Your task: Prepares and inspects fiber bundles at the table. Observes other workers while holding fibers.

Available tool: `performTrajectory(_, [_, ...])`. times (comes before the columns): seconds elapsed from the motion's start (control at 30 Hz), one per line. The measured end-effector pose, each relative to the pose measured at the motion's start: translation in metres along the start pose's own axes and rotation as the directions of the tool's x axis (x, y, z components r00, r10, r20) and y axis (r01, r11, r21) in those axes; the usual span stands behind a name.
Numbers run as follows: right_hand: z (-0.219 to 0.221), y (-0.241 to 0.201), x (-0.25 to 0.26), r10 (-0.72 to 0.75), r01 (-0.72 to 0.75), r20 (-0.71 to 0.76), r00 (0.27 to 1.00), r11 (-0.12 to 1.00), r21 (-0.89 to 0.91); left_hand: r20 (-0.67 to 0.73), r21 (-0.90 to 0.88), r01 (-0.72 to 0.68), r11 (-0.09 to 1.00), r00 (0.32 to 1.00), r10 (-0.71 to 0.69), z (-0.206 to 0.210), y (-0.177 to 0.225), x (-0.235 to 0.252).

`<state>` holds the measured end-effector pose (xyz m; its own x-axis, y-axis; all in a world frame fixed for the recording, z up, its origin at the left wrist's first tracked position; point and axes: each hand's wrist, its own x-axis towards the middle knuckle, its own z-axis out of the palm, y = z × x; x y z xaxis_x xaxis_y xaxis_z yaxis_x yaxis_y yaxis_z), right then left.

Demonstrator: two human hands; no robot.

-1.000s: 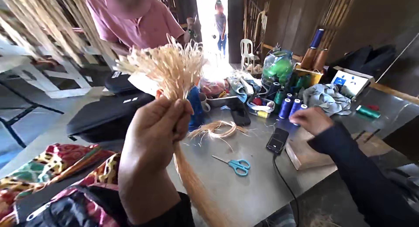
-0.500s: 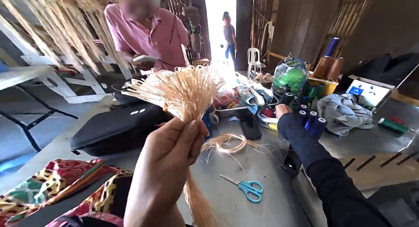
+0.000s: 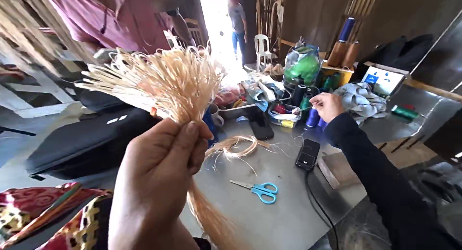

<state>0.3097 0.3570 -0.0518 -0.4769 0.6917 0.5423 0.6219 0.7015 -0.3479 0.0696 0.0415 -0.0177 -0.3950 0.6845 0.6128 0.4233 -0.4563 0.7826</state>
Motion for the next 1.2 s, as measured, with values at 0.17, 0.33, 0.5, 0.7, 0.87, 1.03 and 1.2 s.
performTrajectory(0.17, [-0.046,0.000,-0.024,0.021,-0.007,-0.142,0.990,0.995,0.099,-0.006,-0.014,-0.002,1.000,1.000,0.002,0.004,-0.002,0.001])
performTrajectory(0.33, [-0.071,-0.028,-0.036,0.020,0.002,-0.079,0.997,0.965,0.264,-0.043,-0.043,-0.036,0.998,0.998,0.034,0.007,0.002,0.000])
performTrajectory(0.5, [-0.056,-0.105,-0.049,-0.243,0.215,0.001,0.970,0.861,0.460,0.003,-0.045,0.003,0.999,1.000,-0.003,0.027,0.005,0.001])
performTrajectory(0.7, [-0.025,-0.178,-0.038,-0.346,0.313,-0.080,0.935,0.697,0.645,0.098,0.090,0.123,0.988,0.986,-0.132,0.030,-0.006,0.010])
performTrajectory(0.87, [-0.012,-0.180,-0.025,-0.319,0.273,-0.053,0.946,0.700,0.660,0.140,-0.004,0.131,0.991,0.982,-0.129,0.023,-0.013,0.015])
performTrajectory(1.03, [-0.015,-0.159,-0.025,-0.331,0.243,0.005,0.944,0.703,0.669,0.112,-0.106,0.157,0.982,0.983,-0.145,0.025,-0.013,0.015])
performTrajectory(1.2, [-0.011,-0.153,-0.035,-0.392,0.333,-0.040,0.919,0.720,0.608,0.164,-0.254,0.131,0.958,0.982,-0.091,0.027,-0.011,0.013])
